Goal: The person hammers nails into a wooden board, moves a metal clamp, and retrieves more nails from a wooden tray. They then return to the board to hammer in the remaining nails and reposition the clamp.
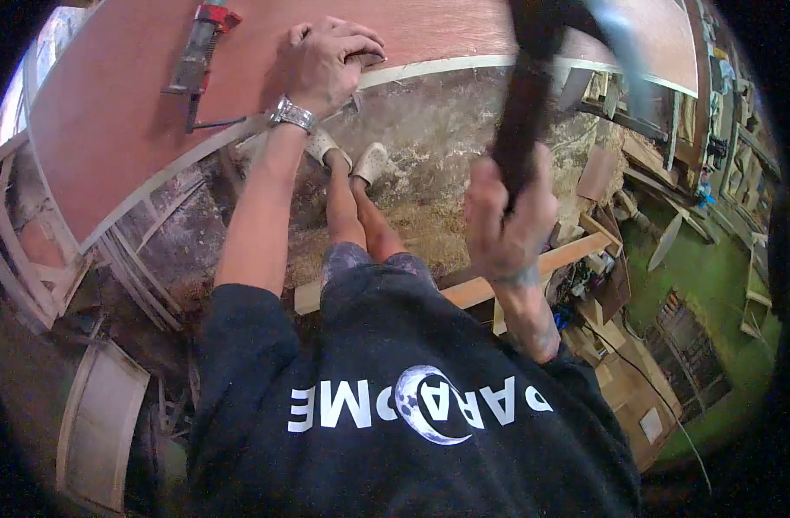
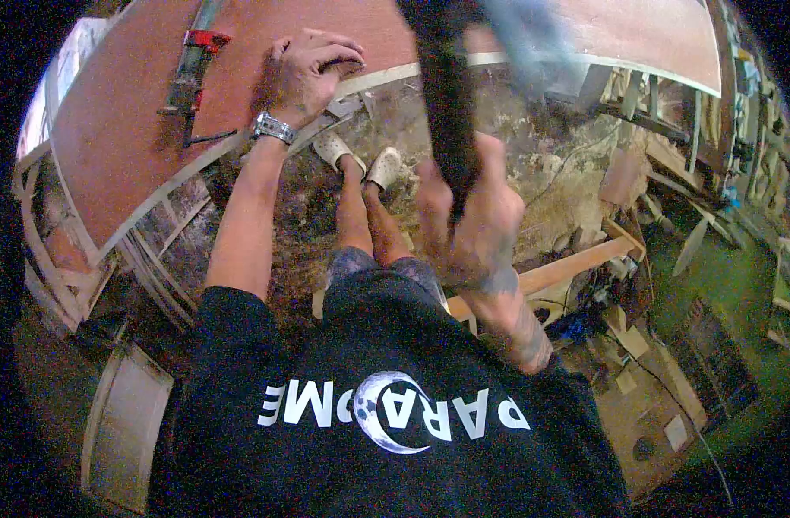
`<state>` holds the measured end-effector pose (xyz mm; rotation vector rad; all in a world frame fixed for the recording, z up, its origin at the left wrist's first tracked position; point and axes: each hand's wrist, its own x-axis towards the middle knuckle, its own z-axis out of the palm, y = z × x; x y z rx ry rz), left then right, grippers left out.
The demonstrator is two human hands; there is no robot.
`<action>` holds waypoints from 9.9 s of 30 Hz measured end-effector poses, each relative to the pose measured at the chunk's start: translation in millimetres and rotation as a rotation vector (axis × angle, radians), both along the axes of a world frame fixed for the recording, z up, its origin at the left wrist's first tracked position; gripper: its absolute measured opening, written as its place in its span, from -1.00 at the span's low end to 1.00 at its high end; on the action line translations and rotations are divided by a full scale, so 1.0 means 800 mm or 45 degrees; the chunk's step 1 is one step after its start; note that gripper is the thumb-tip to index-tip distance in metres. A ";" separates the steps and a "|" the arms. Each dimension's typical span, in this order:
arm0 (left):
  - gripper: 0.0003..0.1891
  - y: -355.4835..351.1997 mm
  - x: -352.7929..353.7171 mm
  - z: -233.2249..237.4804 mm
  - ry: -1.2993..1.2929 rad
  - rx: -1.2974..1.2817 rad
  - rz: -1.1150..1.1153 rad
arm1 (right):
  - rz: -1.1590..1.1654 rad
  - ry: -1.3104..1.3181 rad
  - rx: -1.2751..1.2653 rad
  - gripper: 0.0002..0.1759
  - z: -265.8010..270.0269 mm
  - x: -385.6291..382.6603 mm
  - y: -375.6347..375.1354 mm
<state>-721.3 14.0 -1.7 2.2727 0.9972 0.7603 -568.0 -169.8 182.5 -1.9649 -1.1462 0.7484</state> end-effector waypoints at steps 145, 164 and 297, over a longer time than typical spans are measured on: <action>-0.84 -0.076 -0.083 0.029 -0.310 -0.321 0.817 | 0.364 0.090 -0.064 -0.65 -0.071 -0.055 0.022; -0.79 -0.081 -0.083 0.035 -0.309 -0.288 0.868 | 0.598 -0.144 -0.250 -0.74 -0.108 -0.047 0.024; -0.72 0.401 3.218 -0.087 0.767 0.040 -0.882 | -1.765 1.302 -0.671 -0.82 -0.194 2.212 -0.298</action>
